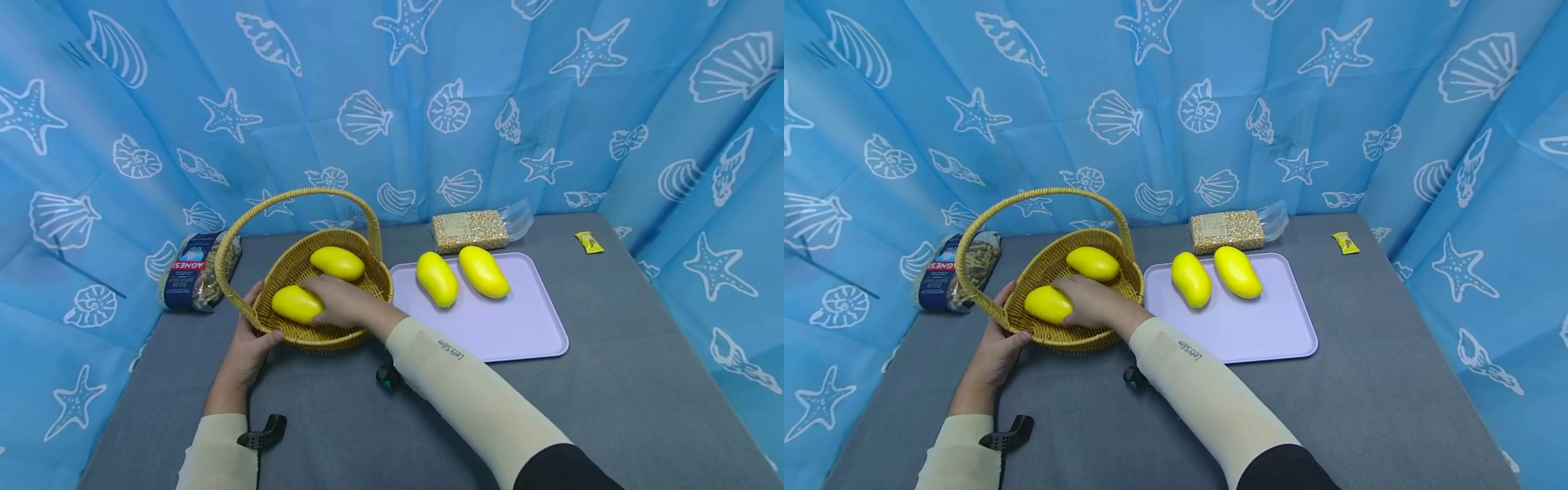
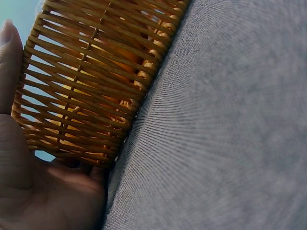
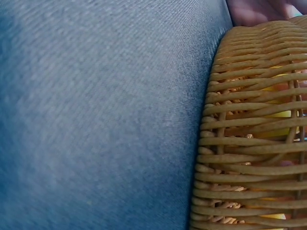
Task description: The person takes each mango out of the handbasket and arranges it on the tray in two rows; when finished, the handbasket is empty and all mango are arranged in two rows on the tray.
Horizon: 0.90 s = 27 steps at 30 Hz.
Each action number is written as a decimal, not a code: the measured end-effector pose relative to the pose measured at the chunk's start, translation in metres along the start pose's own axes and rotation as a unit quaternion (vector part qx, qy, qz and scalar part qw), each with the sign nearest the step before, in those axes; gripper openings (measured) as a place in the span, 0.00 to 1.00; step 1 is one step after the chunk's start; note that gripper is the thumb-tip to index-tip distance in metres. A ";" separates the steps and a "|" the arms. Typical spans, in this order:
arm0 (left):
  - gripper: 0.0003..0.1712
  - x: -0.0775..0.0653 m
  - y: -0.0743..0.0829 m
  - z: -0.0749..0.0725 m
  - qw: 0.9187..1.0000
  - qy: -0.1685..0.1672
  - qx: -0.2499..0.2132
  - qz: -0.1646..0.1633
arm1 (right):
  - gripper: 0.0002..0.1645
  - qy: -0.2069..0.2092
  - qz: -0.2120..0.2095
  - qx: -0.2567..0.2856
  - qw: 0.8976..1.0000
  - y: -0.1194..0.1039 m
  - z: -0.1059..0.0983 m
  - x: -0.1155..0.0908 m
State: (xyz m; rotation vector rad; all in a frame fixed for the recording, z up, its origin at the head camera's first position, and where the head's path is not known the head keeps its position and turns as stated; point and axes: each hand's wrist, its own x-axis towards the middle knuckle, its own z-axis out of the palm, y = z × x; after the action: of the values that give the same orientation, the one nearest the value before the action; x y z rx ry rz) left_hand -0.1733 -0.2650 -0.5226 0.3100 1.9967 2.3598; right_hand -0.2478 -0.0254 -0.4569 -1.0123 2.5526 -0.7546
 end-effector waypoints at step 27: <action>0.55 0.000 0.001 0.001 1.000 0.005 0.009 0.008 | 0.47 0.037 -0.032 0.023 0.999 -0.019 -0.007 -0.024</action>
State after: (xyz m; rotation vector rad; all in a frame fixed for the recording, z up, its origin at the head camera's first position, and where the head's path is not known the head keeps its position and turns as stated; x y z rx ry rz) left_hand -0.1734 -0.2640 -0.5217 0.3163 2.0285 2.3603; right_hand -0.2239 -0.0181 -0.4381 -1.0740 2.5630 -0.8813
